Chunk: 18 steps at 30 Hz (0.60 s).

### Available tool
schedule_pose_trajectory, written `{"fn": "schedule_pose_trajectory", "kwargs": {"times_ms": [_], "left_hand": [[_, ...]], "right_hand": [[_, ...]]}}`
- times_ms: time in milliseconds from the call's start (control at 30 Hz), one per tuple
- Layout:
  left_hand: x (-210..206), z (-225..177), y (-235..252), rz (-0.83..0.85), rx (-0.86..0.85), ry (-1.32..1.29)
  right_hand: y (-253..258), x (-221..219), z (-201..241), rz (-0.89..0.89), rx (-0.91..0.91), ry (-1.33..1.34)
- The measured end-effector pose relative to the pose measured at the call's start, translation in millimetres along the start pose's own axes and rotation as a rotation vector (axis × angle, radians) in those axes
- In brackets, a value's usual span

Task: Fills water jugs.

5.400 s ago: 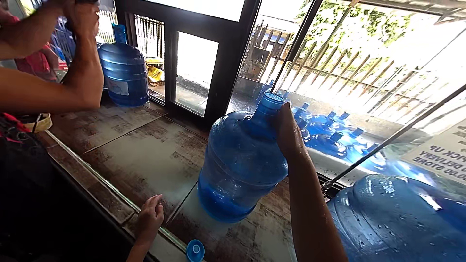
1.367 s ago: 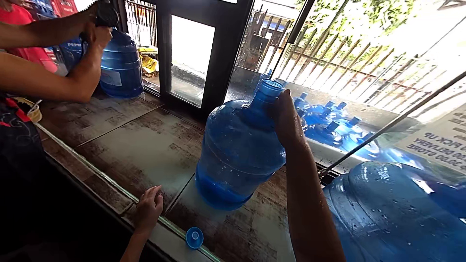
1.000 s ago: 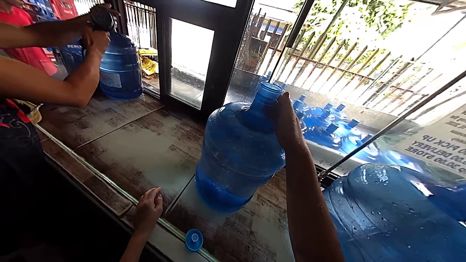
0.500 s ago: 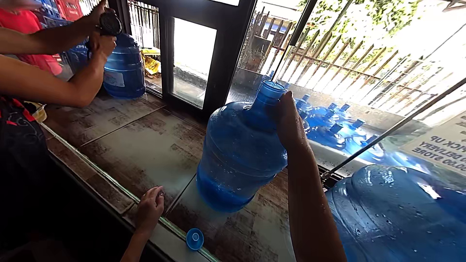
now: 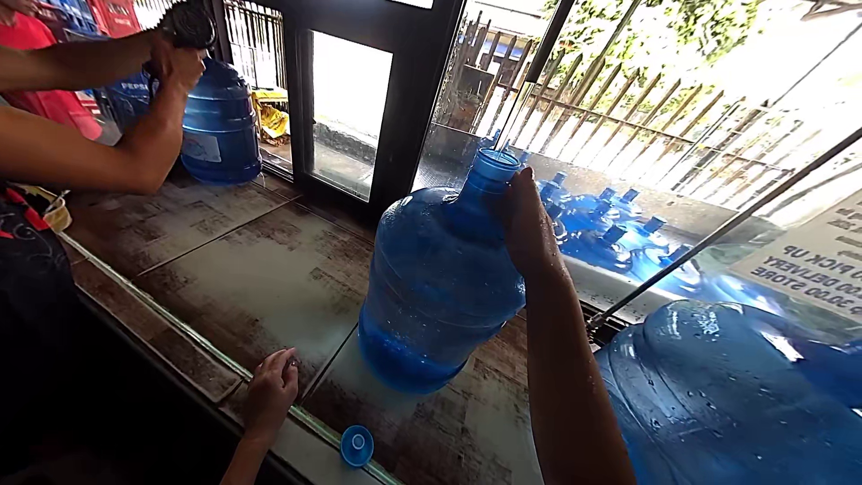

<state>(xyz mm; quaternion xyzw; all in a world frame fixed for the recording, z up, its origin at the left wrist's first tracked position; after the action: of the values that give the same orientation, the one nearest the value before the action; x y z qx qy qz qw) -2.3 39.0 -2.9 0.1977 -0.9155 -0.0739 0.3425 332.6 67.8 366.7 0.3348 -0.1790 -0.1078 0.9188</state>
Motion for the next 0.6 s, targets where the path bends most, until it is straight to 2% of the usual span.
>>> {"fn": "schedule_pose_trajectory", "kwargs": {"times_ms": [600], "left_hand": [[-0.6, 2.4, 0.3, 0.009, 0.003, -0.015]], "right_hand": [[4.0, -0.3, -3.6, 0.012, 0.006, 0.040]]}}
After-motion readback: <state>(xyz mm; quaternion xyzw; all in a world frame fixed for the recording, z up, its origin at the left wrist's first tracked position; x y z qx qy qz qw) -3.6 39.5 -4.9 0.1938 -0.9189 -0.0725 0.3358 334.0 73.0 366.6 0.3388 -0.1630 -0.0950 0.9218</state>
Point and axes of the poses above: each hand's wrist, its own y-axis towards the middle knuckle, its own x-axis out of the back of the hand, z = x × y, the point moved 4 cm from there along y, towards the middle knuckle, and after that the axes turned 12 degrees about x, right-handed, at the moved point
